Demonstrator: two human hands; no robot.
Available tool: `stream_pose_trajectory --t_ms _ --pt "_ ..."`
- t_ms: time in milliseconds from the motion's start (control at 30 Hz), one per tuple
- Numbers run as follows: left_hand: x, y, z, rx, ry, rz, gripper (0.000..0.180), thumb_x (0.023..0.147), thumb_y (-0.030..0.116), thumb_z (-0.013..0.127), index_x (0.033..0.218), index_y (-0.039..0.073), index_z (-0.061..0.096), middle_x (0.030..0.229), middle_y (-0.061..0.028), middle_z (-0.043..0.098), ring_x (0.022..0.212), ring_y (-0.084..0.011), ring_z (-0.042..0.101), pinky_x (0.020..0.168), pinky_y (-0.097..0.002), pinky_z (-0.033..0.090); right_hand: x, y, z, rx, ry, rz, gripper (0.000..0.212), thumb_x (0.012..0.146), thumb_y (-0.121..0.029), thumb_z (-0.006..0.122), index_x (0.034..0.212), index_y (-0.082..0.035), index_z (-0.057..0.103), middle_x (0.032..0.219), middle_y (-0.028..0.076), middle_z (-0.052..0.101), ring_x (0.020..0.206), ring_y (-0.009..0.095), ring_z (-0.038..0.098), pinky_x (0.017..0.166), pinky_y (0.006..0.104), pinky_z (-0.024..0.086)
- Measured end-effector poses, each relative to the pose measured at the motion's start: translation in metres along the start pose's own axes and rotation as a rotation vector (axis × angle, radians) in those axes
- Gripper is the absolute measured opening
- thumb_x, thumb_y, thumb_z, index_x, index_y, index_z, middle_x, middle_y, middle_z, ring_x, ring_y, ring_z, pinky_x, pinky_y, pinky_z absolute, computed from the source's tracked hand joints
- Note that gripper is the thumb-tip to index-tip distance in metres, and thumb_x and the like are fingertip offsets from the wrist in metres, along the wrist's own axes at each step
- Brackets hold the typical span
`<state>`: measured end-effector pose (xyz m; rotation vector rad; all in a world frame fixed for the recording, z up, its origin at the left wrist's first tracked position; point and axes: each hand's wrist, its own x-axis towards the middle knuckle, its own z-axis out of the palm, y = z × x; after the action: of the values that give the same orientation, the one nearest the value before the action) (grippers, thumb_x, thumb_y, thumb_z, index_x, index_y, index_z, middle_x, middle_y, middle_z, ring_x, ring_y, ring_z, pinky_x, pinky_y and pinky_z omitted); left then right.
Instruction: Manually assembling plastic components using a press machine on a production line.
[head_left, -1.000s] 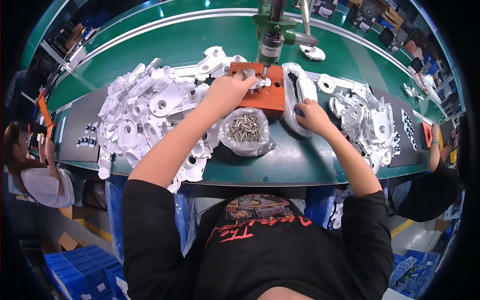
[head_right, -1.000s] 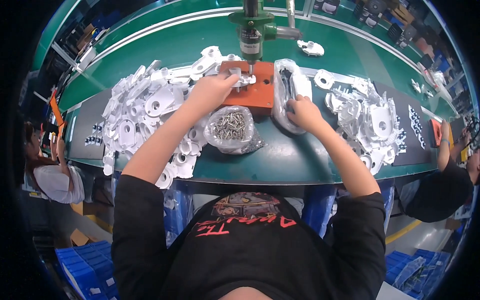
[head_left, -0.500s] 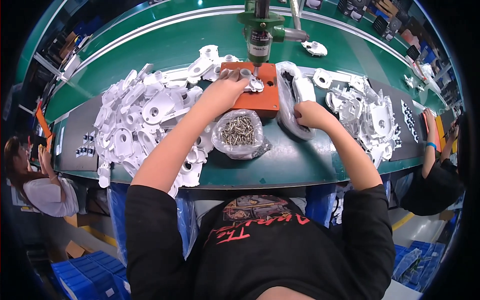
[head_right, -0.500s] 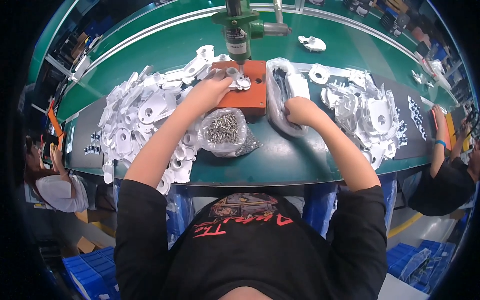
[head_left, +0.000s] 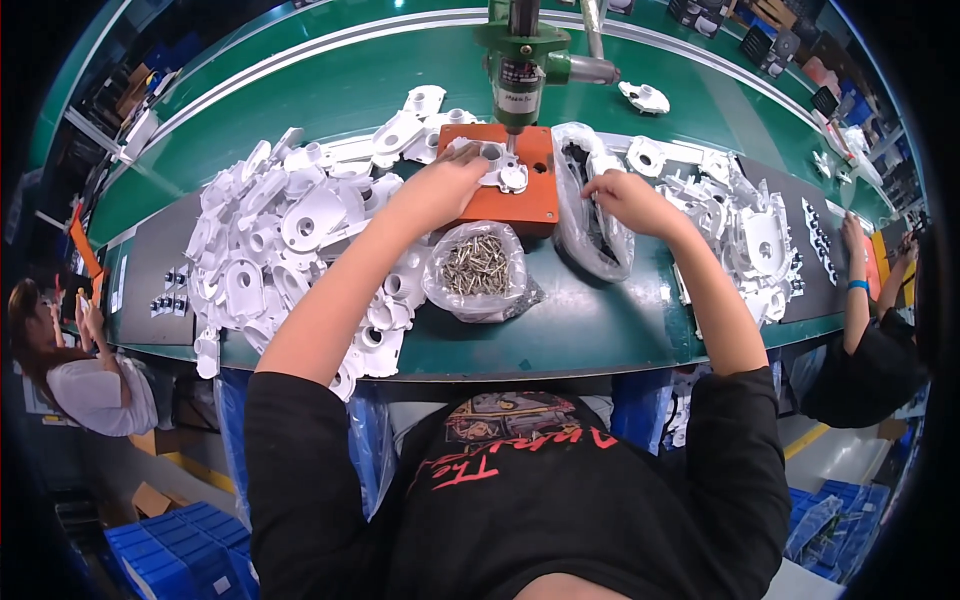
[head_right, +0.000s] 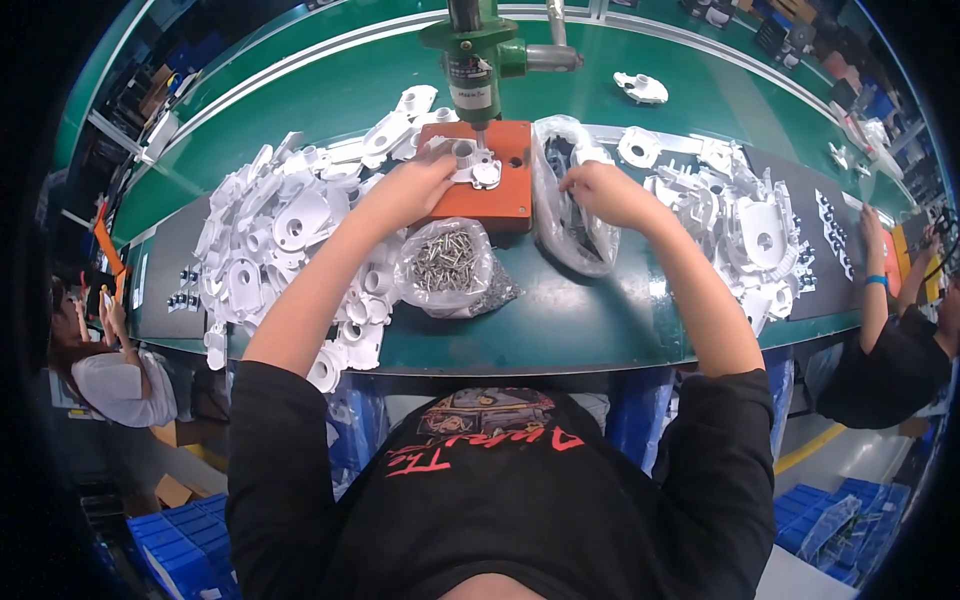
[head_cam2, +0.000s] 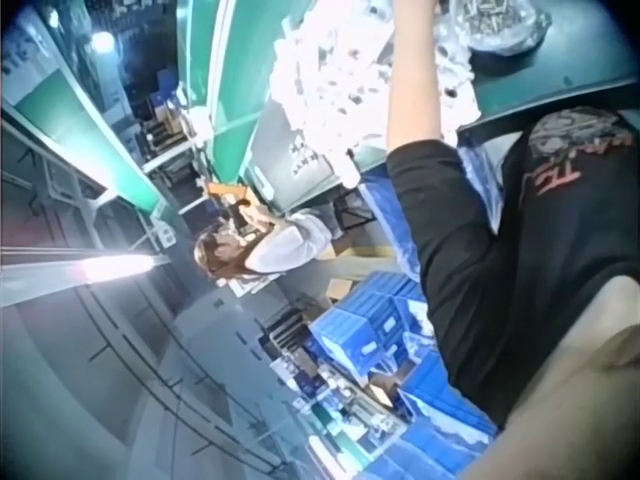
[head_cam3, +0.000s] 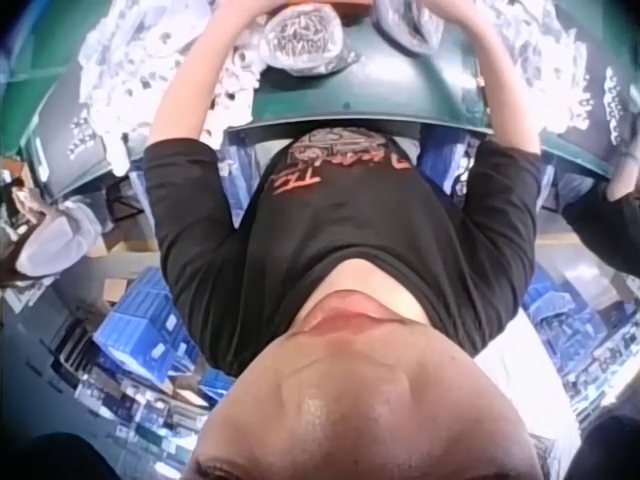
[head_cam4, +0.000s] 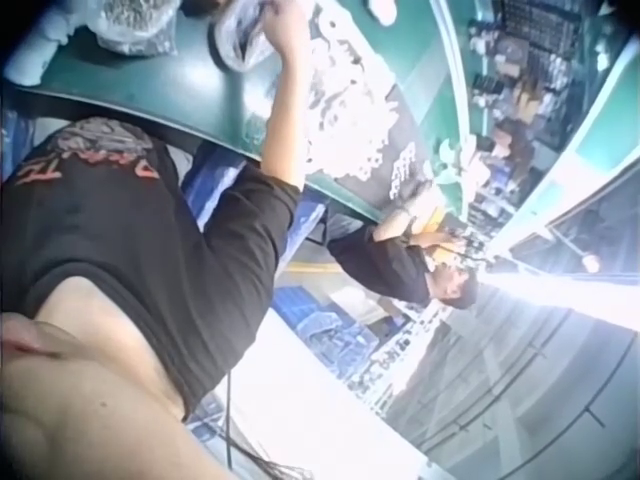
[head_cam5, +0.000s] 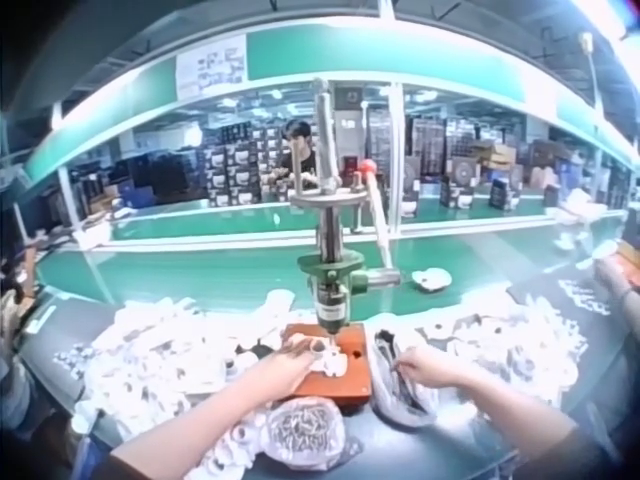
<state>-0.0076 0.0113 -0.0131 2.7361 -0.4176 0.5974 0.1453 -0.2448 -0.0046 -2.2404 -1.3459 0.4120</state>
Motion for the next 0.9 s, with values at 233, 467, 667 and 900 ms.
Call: stream_pose_trajectory --t_ms 233,467,667,900 --pt "-0.001 0.003 0.008 0.023 -0.068 -0.134 0.019 0.085 0.012 0.049 0.102 0.005 0.049 0.1 -0.0233 0.057 0.084 -0.0403 0.057 0.072 -0.0454 0.047 0.028 -0.023 0.002 0.146 0.248 -0.043 0.021 0.078 -0.012 0.058 0.093 0.001 0.062 0.082 0.009 0.058 0.071 0.016 0.056 0.069 0.0291 0.045" --pt "0.005 0.01 0.006 -0.043 -0.102 -0.169 0.016 0.083 0.011 0.049 0.098 0.006 0.052 0.095 -0.0204 0.059 0.083 -0.0386 0.058 0.07 -0.0451 0.047 0.081 -0.016 0.058 0.441 0.551 -0.169 0.014 0.071 -0.011 0.064 0.078 0.001 0.065 0.081 0.01 0.061 0.082 0.024 0.057 0.073 0.0342 0.045" --pt "0.005 0.014 -0.001 -0.067 -0.166 -0.267 0.018 0.077 0.004 0.047 0.094 0.004 0.054 0.1 -0.02 0.055 0.085 -0.036 0.058 0.075 -0.0426 0.047 0.071 -0.029 0.058 0.178 0.513 -0.33 0.013 0.073 -0.006 0.066 0.08 0.003 0.063 0.087 0.011 0.061 0.083 0.023 0.058 0.072 0.0306 0.047" --pt "0.008 0.013 -0.006 -0.085 -0.228 -0.281 0.018 0.078 0.005 0.047 0.095 0.005 0.054 0.098 -0.0188 0.055 0.083 -0.0348 0.058 0.075 -0.0427 0.046 0.075 -0.032 0.065 0.11 0.643 -0.329 0.011 0.07 -0.012 0.067 0.074 -0.002 0.065 0.08 0.011 0.064 0.081 0.026 0.058 0.069 0.0351 0.047"
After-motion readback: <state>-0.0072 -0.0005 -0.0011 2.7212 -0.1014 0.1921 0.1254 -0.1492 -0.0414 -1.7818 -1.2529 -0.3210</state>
